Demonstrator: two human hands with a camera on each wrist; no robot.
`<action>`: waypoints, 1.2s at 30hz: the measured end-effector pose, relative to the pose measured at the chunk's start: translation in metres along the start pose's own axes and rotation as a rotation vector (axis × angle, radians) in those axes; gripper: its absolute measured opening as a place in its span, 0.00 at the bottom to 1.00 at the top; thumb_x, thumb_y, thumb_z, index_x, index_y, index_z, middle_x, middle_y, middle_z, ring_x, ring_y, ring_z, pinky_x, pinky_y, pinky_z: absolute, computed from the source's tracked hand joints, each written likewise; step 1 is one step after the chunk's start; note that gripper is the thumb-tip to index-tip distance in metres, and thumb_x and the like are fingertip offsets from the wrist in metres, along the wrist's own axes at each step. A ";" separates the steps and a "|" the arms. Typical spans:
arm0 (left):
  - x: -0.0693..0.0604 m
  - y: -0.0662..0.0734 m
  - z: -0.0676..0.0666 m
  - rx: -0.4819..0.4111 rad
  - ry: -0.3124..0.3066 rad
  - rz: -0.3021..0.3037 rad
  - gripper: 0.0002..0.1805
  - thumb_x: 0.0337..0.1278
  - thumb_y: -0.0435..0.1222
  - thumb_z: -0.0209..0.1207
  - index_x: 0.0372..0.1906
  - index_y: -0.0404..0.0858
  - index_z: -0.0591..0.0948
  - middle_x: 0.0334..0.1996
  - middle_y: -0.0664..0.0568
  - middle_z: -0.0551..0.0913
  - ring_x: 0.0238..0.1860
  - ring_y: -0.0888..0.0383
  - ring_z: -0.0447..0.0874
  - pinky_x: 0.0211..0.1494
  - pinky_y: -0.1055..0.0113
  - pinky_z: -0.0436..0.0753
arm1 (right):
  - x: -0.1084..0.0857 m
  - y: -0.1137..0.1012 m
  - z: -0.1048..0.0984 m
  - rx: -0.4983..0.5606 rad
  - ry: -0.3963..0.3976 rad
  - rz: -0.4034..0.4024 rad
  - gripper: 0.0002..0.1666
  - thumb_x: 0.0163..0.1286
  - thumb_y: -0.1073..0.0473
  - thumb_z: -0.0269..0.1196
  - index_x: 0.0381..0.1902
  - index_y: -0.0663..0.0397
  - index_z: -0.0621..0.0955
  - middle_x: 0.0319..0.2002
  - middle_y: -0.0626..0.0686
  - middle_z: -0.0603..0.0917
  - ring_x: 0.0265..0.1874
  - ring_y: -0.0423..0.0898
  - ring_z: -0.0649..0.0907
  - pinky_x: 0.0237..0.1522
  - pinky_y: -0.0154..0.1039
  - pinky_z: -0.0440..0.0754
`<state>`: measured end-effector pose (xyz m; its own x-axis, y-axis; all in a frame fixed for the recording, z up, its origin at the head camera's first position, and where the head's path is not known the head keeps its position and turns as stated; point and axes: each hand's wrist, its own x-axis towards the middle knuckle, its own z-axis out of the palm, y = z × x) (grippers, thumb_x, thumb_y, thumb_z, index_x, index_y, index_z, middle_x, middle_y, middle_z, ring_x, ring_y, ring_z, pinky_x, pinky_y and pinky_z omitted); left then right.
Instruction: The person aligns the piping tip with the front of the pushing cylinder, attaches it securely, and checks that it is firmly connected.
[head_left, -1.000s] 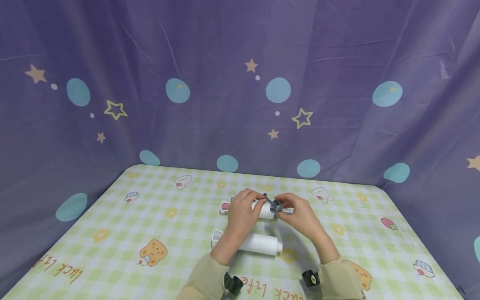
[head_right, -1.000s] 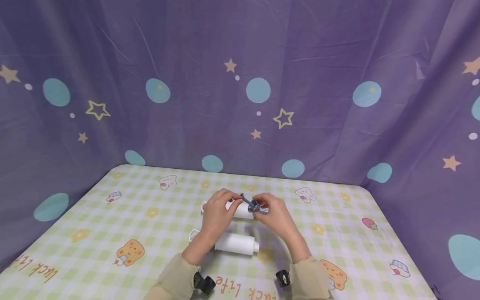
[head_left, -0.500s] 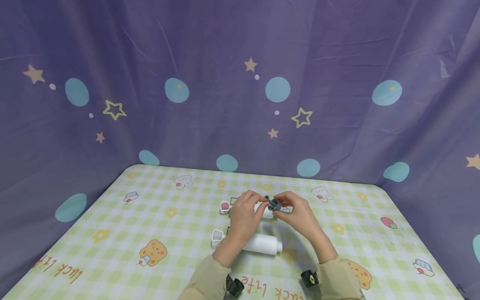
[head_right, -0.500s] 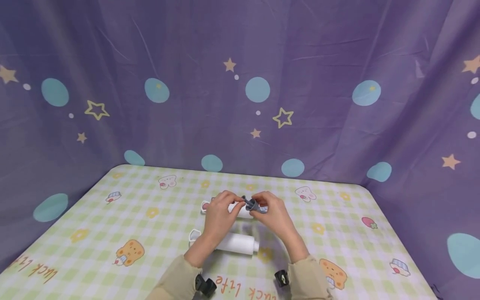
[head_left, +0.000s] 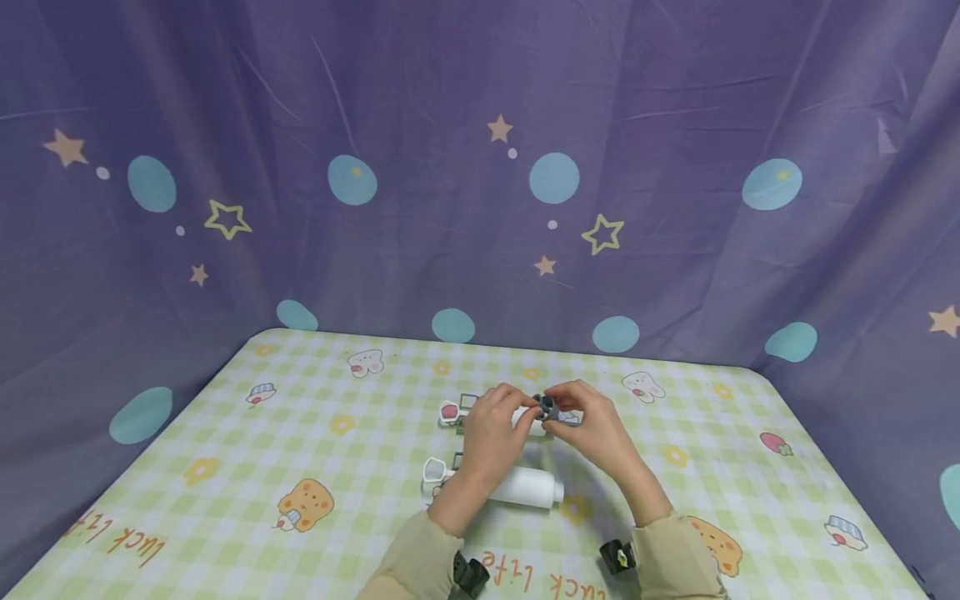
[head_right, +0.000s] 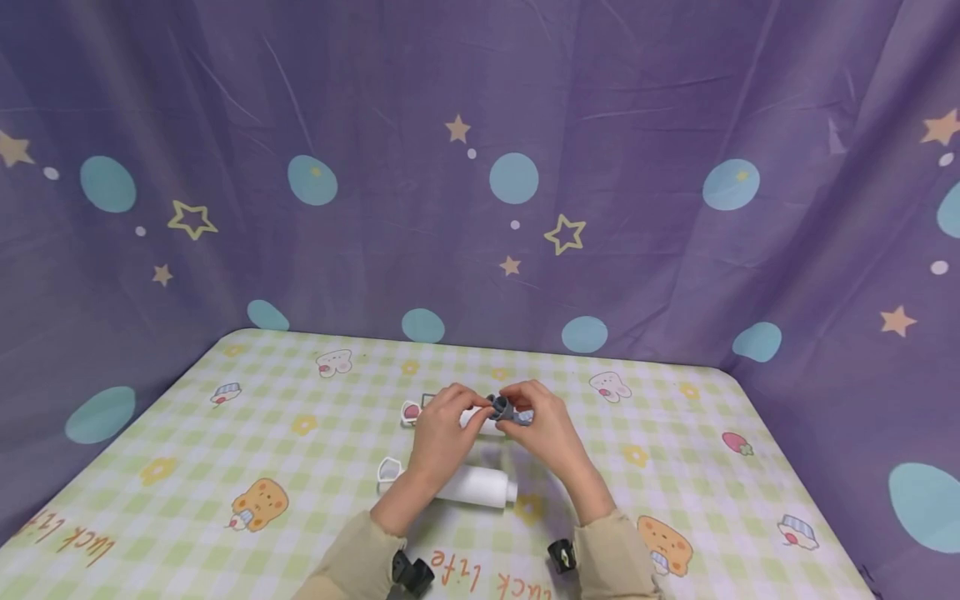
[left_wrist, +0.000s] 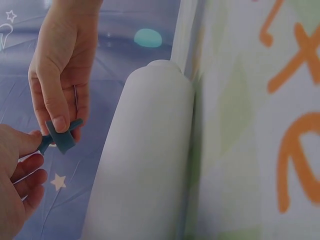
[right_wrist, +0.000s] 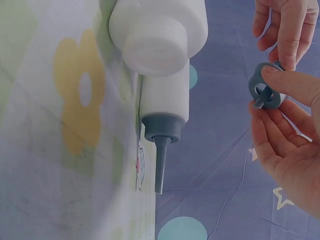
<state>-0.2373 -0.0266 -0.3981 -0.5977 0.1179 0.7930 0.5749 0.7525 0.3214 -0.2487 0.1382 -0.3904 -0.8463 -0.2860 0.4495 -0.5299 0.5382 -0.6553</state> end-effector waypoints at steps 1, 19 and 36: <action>0.000 0.000 0.000 -0.001 -0.001 0.001 0.06 0.42 0.40 0.68 0.27 0.45 0.83 0.26 0.58 0.80 0.29 0.61 0.79 0.33 0.70 0.77 | 0.000 0.000 0.000 0.001 0.002 -0.003 0.23 0.48 0.62 0.71 0.44 0.52 0.79 0.41 0.48 0.80 0.39 0.45 0.82 0.44 0.43 0.80; -0.003 0.003 0.002 -0.007 -0.006 0.020 0.05 0.42 0.39 0.68 0.26 0.44 0.83 0.25 0.58 0.80 0.27 0.62 0.78 0.32 0.70 0.76 | -0.003 -0.002 0.002 0.014 -0.001 -0.048 0.23 0.49 0.61 0.71 0.45 0.51 0.79 0.41 0.46 0.81 0.39 0.44 0.82 0.43 0.44 0.80; -0.003 0.005 0.001 0.004 -0.073 -0.010 0.03 0.45 0.37 0.65 0.28 0.45 0.83 0.27 0.59 0.81 0.29 0.63 0.79 0.34 0.70 0.76 | -0.001 -0.003 0.002 0.014 -0.010 -0.067 0.23 0.50 0.60 0.70 0.46 0.51 0.79 0.40 0.46 0.80 0.38 0.45 0.81 0.43 0.47 0.79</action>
<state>-0.2338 -0.0224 -0.3992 -0.6429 0.1571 0.7496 0.5661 0.7567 0.3269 -0.2466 0.1355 -0.3903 -0.8092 -0.3287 0.4870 -0.5862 0.5063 -0.6324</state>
